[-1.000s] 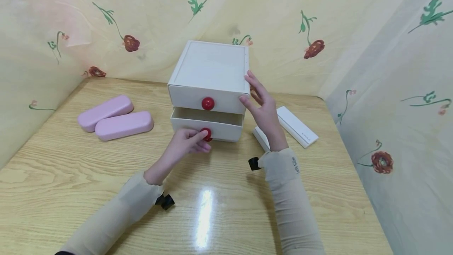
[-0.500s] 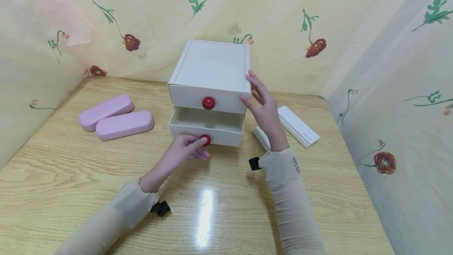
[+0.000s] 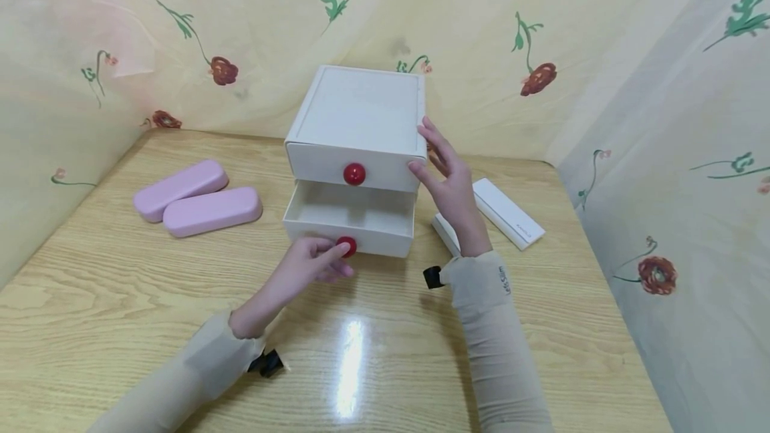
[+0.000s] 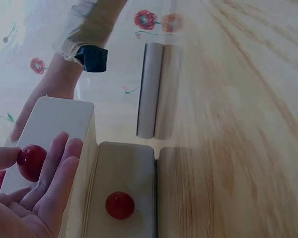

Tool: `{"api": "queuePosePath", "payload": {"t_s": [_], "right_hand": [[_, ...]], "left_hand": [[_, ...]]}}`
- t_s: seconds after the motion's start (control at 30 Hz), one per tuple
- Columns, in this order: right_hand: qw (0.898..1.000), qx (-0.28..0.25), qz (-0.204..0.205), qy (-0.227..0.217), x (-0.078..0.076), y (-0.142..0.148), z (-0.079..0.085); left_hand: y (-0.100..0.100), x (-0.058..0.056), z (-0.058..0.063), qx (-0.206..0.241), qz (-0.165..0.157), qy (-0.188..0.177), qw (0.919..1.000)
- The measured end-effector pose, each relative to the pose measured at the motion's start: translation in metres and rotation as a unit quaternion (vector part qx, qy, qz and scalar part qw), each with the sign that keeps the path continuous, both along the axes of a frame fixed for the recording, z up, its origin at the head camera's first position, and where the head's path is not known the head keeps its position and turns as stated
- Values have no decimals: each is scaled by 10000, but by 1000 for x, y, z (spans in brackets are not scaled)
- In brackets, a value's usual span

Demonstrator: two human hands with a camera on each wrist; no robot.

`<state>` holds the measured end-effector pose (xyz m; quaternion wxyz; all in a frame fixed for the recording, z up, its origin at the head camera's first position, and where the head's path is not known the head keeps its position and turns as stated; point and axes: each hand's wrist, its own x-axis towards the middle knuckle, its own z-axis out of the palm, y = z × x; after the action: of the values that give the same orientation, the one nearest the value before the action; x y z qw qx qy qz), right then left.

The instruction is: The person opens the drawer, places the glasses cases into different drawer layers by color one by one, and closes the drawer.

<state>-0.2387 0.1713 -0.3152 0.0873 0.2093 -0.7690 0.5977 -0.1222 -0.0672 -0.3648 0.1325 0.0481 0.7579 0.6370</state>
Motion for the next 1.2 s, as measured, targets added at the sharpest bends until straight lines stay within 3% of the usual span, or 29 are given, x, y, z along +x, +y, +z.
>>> {"api": "queuePosePath", "payload": {"t_s": [0.43, 1.2], "right_hand": [[10000, 22, -6, 37, 1, 0, 0], [10000, 34, -6, 39, 1, 1, 0]], "left_hand": [[-5, 12, -2, -256, -204, 257, 9991], [-16, 36, 1, -779, -803, 82, 9937]]}}
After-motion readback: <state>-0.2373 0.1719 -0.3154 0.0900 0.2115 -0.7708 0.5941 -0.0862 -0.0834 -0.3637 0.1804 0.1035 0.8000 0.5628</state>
